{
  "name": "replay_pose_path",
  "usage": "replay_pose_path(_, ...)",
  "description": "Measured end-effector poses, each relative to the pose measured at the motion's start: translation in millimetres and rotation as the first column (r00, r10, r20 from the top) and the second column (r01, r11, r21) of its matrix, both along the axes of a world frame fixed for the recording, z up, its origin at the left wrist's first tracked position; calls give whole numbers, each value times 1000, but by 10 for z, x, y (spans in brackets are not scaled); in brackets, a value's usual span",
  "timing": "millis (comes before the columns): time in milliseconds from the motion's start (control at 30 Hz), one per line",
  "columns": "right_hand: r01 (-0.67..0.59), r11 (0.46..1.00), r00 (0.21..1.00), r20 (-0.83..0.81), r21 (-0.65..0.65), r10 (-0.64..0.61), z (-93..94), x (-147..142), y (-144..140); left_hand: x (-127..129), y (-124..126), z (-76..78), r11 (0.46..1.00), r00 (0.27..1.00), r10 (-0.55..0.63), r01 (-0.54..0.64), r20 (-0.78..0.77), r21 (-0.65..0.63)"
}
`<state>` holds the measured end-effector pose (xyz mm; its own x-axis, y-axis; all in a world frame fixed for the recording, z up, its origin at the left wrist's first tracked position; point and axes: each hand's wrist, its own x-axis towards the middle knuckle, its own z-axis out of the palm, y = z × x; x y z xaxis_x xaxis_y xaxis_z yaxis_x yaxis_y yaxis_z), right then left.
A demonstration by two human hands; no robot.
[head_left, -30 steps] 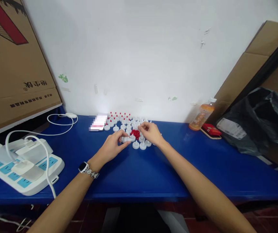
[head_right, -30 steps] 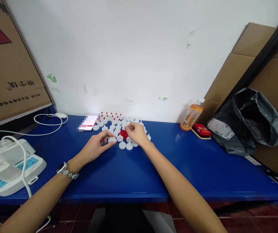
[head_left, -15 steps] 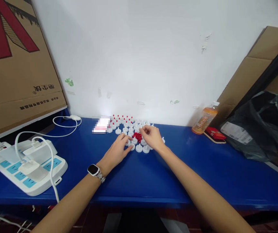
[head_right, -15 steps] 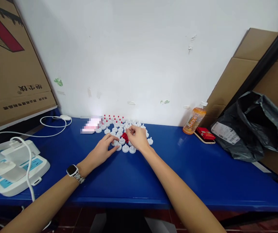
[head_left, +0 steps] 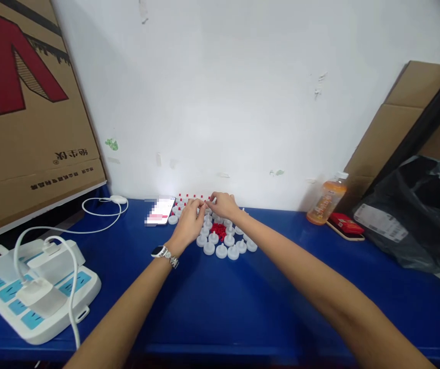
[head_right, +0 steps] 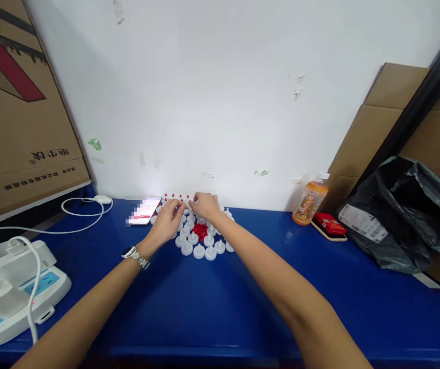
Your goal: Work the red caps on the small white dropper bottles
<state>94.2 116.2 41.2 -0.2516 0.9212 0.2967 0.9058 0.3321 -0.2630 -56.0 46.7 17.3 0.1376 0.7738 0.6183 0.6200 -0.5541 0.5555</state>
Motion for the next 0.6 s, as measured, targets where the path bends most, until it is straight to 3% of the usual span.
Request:
replay_pose_path(200,3,1000,998,66,-25,-1,-101,-179,240,-113,-88,-89,998,998,-60,60,14,-4)
replay_pose_path(333,23,1000,999,27,7,-24,-117,-137,211,-201,-123,-82,999,999,-31,31,21,-40)
replay_pose_path(600,-9,1000,999,-46,-13,9,-109,-112,116,-131,-116,-112,999,1000,-26,26,3,-30)
